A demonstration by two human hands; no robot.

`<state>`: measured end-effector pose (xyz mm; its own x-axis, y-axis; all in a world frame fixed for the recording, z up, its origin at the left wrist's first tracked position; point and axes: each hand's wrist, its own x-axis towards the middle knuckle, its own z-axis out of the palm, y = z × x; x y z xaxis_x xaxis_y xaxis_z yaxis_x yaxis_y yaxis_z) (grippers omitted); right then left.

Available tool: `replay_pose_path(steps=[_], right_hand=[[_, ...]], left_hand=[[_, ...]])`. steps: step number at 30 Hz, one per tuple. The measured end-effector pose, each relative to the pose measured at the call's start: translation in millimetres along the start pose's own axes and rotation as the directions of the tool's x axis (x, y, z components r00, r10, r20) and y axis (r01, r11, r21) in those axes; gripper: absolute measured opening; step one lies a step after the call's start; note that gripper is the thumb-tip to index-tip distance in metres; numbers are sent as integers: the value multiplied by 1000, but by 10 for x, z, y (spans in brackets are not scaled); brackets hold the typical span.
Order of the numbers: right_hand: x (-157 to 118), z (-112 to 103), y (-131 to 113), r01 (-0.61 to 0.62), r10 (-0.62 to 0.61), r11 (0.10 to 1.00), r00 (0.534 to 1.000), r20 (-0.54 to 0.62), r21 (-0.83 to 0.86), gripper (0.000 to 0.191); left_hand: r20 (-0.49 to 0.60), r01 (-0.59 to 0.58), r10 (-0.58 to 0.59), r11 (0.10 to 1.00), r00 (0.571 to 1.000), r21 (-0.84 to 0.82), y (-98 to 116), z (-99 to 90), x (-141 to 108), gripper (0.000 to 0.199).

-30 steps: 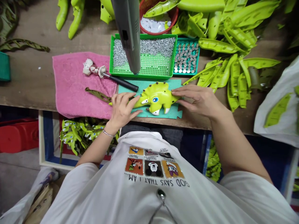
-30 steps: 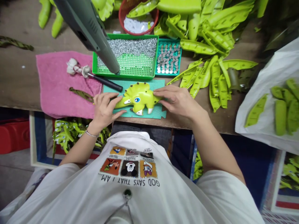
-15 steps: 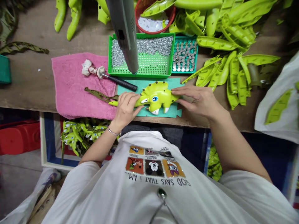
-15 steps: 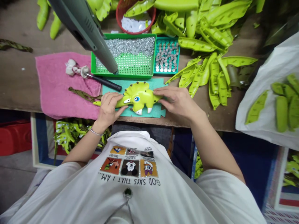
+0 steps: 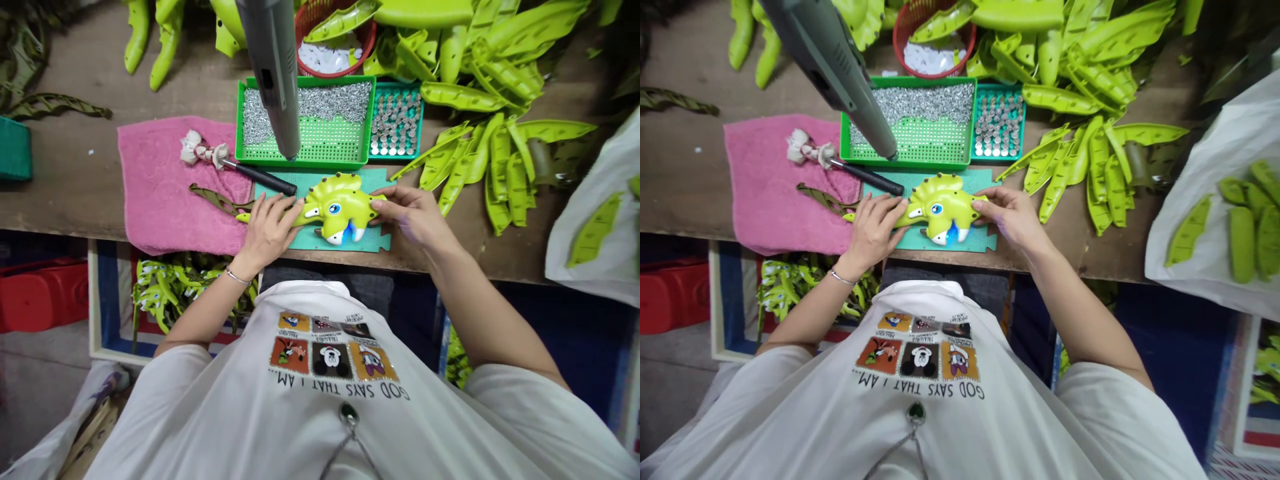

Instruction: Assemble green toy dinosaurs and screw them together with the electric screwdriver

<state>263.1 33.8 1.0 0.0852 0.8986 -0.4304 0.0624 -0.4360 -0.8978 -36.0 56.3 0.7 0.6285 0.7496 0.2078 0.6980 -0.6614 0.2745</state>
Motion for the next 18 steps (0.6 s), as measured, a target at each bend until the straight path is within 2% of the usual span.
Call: replay_pose_path(steps=[2,3,4,6,7,8,9,10,12,16,18], right_hand=[[-67,20,-32,150,-161,975,985,-55,-163,34],[-116,45,-63,276,-313,917,945,-92,-288,33],[-171,79,-100,415,-494,806,864,-95,-423,33],[-281,173,-178,639,-788,468,615,40,-610,38],[-324,227,-210,711,-857,303,494,145,-635,42],[-354,281,-233,763,-885,175,399,240,-623,45],[-369,332,-245,795,-891,92,335,308,-599,45],[-369,375,-249,809,-891,49,300,340,-586,43],[-334,432,-244,805,-896,36,289,338,-593,37],[-261,436,-279,765,-867,121,391,308,-632,23],[-278,416,-342,762,-857,126,406,317,-635,24]], left_hand=[[25,-49,48,998,999,50,-39,-35,14,40],[40,-83,80,994,996,68,-53,-64,29,42],[58,-116,112,990,992,84,-63,-99,48,44],[88,-170,160,979,983,114,-73,-183,95,48],[98,-190,179,974,979,125,-75,-225,121,49],[105,-209,196,969,975,134,-77,-263,149,49],[107,-227,213,964,971,142,-79,-294,177,48],[106,-242,228,959,968,150,-81,-318,207,47],[100,-272,259,948,961,163,-85,-342,269,46],[73,-280,272,949,960,148,-122,-345,332,46],[27,-258,257,956,966,136,-200,-351,281,45]])
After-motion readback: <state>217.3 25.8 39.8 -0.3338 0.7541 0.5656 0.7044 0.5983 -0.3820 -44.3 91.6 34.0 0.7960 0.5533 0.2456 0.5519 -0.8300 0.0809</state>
